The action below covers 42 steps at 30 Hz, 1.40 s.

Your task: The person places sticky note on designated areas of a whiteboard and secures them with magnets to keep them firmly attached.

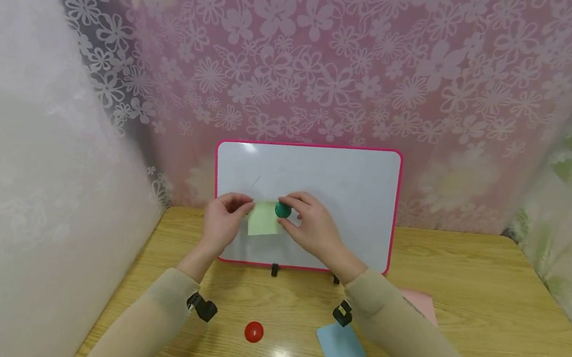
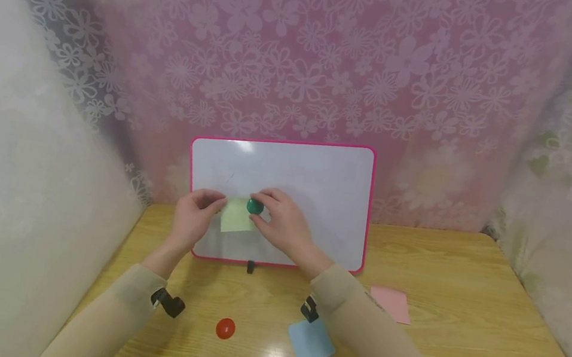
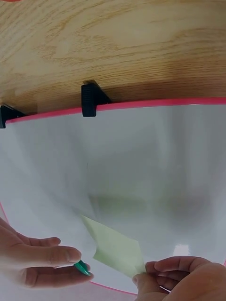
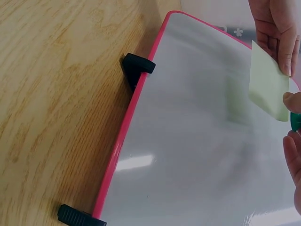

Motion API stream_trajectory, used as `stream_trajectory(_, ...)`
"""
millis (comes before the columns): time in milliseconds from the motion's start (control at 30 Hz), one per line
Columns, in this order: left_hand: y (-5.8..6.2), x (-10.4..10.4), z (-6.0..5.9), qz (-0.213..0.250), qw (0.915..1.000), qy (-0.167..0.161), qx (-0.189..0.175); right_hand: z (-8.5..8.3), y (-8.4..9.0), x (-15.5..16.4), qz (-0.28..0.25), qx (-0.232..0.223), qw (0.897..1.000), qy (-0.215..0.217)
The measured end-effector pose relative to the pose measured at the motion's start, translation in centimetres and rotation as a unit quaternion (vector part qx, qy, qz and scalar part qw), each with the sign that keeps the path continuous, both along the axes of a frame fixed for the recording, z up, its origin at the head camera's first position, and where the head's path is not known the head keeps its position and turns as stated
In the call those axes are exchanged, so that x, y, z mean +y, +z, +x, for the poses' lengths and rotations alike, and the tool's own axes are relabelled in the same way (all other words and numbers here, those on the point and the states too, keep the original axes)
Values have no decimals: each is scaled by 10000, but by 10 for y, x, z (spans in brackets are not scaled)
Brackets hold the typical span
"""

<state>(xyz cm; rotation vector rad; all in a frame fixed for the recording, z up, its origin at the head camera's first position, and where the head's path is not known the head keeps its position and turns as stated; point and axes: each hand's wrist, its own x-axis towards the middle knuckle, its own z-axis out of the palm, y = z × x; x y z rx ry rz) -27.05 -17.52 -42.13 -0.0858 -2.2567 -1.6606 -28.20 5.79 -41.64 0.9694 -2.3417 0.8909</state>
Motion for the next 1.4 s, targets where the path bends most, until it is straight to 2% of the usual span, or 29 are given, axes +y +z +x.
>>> stream_trajectory(267,5,0,-4,-18,10000,32,7,-7,5,-3,81,-56,9999,-131)
stream_trajectory(567,11,-1,-7,-10,10000,89,-8,-13,15,-10,185,219,9996,-71)
stream_trajectory(800,17,0,-10,-35,9999,67,125,-17,17,-14,235,410,9989,-18)
stream_trajectory(1067,22,-1,-13,-42,10000,-2,28,-21,25,-19,250,540,9982,-86)
stream_trajectory(1400,30,-1,-22,-73,9998,169,94,-28,34,-24,328,547,9978,-183)
